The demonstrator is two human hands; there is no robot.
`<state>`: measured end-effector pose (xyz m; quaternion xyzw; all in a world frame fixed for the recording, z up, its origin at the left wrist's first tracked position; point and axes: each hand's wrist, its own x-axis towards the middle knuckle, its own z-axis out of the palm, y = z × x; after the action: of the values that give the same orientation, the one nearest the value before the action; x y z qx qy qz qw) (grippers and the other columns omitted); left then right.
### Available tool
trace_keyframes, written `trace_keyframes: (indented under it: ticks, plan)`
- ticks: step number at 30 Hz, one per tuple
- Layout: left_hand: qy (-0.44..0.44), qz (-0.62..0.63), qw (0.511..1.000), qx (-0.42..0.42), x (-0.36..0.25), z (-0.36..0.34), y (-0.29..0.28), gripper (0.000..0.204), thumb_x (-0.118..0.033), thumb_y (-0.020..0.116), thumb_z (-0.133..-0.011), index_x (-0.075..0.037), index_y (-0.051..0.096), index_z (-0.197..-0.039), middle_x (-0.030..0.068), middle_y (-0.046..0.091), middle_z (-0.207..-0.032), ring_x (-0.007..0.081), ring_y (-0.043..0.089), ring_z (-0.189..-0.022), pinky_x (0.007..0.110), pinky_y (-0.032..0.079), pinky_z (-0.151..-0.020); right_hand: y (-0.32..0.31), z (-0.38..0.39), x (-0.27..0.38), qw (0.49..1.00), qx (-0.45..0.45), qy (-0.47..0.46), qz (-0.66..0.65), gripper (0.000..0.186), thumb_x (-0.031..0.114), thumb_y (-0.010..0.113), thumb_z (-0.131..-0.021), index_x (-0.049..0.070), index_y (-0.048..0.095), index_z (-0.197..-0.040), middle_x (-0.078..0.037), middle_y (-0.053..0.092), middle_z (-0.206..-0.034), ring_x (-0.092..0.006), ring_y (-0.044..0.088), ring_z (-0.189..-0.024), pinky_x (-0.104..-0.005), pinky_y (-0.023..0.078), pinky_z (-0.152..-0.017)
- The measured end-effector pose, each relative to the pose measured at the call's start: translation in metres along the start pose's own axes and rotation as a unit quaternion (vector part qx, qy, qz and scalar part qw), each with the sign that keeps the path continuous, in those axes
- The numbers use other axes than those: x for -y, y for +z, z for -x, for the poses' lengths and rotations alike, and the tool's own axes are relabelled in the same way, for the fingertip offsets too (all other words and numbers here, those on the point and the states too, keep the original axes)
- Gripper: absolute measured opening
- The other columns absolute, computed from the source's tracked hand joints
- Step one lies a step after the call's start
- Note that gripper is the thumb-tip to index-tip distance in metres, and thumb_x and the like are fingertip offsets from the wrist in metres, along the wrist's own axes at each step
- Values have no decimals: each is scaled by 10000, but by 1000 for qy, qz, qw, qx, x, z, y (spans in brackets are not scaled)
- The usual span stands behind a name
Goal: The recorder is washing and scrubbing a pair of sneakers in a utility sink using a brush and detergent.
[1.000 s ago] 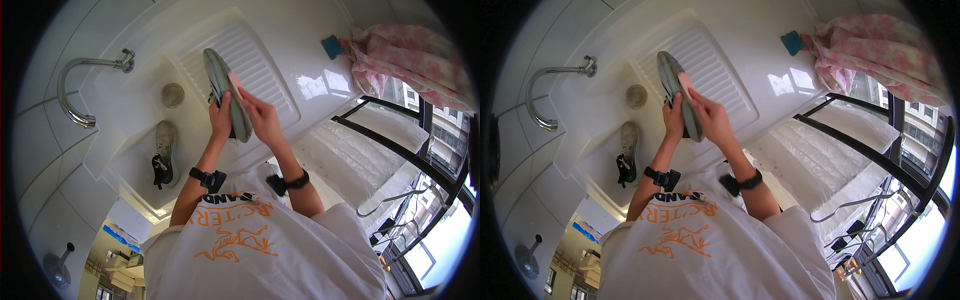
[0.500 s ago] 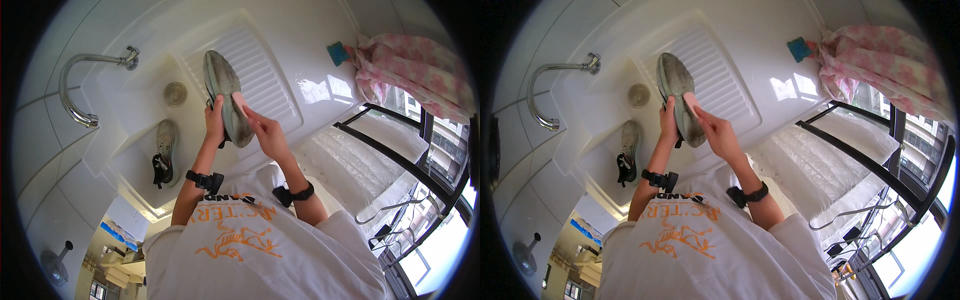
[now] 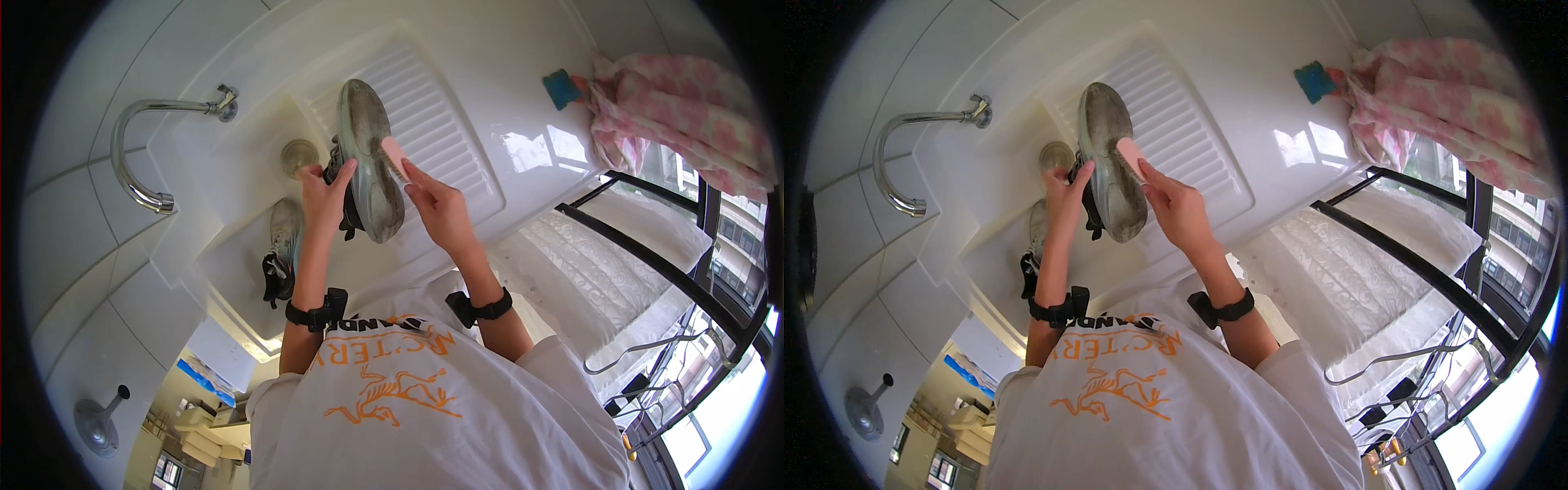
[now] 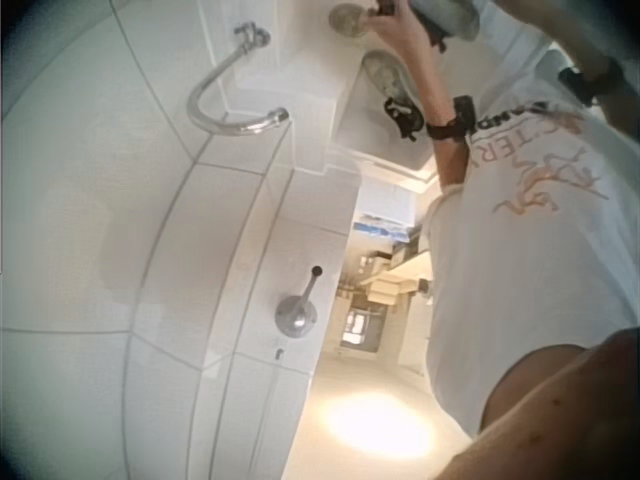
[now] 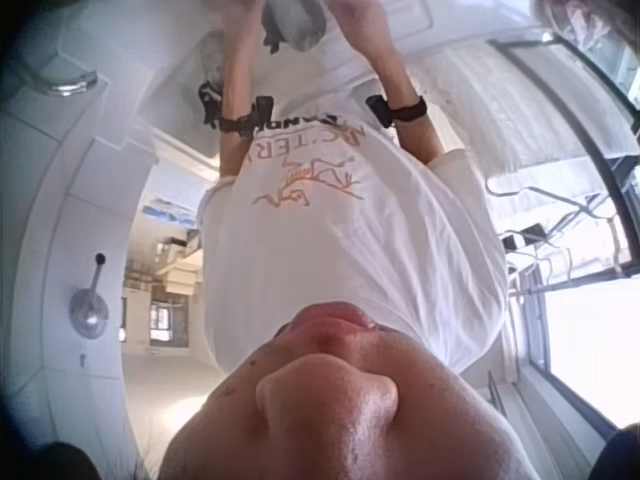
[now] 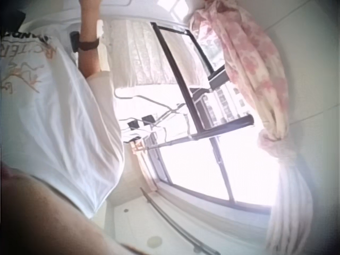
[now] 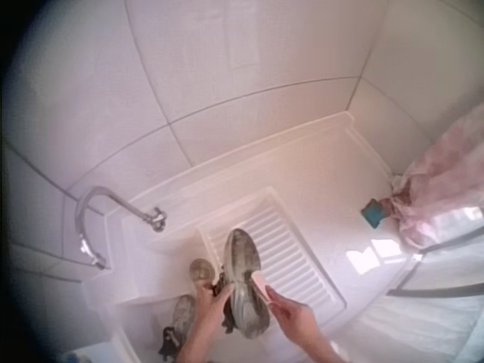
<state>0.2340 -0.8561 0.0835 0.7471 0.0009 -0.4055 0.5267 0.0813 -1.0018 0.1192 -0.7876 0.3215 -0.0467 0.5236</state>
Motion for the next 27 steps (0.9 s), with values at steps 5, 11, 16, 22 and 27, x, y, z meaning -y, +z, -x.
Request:
trace_keyframes:
  ticks: [5, 11, 16, 22, 27]
  plan:
    - [260, -234, 932, -90, -6, 9, 24, 847, -278, 719, -862, 35, 216, -1467, 250, 437, -1391, 360, 435, -1293, 415, 366, -1049, 11, 0, 0, 999, -2, 9, -42, 383, 127, 620, -930, 120, 603, -1313, -222, 660, -892, -343, 631, -722, -358, 510, -702]
    - [159, -20, 987, -24, -19, 12, 30, 730, -96, 626, -904, -1, 205, -1493, 240, 435, -1411, 321, 419, -1331, 379, 353, -1074, 13, -1, -15, 998, -32, -11, -47, 368, 114, 600, -940, 104, 604, -1308, -213, 671, -906, -336, 641, -715, -354, 512, -690]
    - [158, 18, 987, 20, 2, 15, 22, 725, -55, 599, -907, -10, 189, -1502, 207, 436, -1418, 289, 451, -1307, 354, 364, -1073, 9, 7, -4, 995, -1, -69, 72, 394, 100, 613, -931, 179, 613, -1317, -183, 665, -835, -301, 630, -673, -364, 510, -655]
    - [114, -25, 993, 1, 10, 9, 24, 721, -105, 641, -888, -24, 207, -1458, 201, 499, -1348, 301, 546, -1194, 374, 439, -996, 35, -7, 5, 976, -16, -68, 204, 320, 165, 606, -924, 214, 667, -1234, -163, 607, -647, -357, 613, -587, -444, 479, -552]
    - [31, 10, 999, 12, 27, -7, 15, 654, -151, 689, -865, -27, 268, -1349, 201, 567, -1231, 296, 609, -1079, 384, 496, -889, 51, -53, 1, 963, -20, -88, 253, 271, 216, 602, -923, 220, 688, -1180, -163, 603, -622, -376, 615, -594, -464, 478, -540]
